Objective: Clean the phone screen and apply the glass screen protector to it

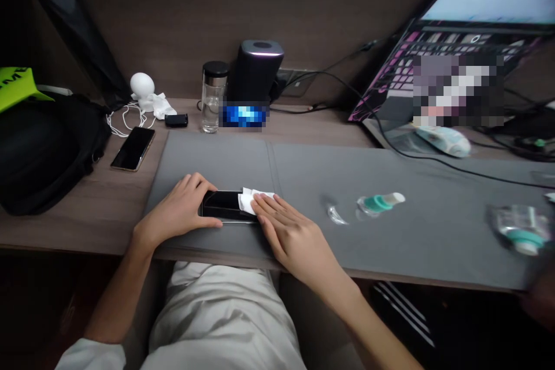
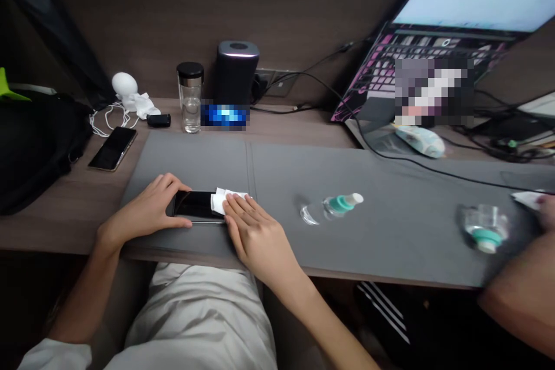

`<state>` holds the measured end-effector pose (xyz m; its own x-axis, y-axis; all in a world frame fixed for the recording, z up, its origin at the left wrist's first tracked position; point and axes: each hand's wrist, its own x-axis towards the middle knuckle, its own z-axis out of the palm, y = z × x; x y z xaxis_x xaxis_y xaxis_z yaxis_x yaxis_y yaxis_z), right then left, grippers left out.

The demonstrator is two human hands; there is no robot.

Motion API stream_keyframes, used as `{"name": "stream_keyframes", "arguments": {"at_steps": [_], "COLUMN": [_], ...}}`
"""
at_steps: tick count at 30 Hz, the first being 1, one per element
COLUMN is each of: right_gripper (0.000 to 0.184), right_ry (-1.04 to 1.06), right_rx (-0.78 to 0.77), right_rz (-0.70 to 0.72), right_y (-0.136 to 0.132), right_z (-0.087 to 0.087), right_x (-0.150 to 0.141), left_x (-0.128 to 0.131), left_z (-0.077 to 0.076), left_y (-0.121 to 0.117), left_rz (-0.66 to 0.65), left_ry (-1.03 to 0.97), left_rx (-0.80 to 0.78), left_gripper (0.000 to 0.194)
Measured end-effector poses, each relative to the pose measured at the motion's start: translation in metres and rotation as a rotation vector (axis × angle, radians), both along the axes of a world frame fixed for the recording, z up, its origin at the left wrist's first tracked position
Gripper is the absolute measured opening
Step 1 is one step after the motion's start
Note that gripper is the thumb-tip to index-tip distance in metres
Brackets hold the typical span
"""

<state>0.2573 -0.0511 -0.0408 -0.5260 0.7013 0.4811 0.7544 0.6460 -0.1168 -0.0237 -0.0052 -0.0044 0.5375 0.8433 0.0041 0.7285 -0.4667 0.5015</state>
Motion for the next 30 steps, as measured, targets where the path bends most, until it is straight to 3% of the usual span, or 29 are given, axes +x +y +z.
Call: {"name": "stream_keyframes", "arguments": {"at_steps": [5,13,21,27,30], "right_gripper": [0.043,0.052,0.045,0.066,0.063], "right_ry": [0.069,0.046,0.077,0.055,0.038], "right_rx": [-0.023,-0.041,-0.079,-0.085,-0.108], "right_rz": [-0.026,-0.021,0.005,0.039,0.062], "right_y": [0.011,-0.026,0.005,-0.027,-0.027], "right_z": [-0.006,-0.006,-0.005,-0.007,-0.006], "right_x": [-0.007,-0.003,-0.017,-0.012,-0.011], "left_x": [0.0,0.001,-0.002,0.001,0.001], "left_z": [0.001,0.0,-0.005,-0.005,-0.004], "left_y": [-0.001,0.0,0.001,-0.001,-0.001], "left_rz": [0.002,0.003,-0.013,-0.003,0.001], "left_ry": [-0.013,-0.005,-0.002,-0.016,-0.003], "left_rx": [0.006,0.011,0.022,0.018,-0.002], "left_gripper": [0.054,0.051,0.056,0.055,0.054]}}
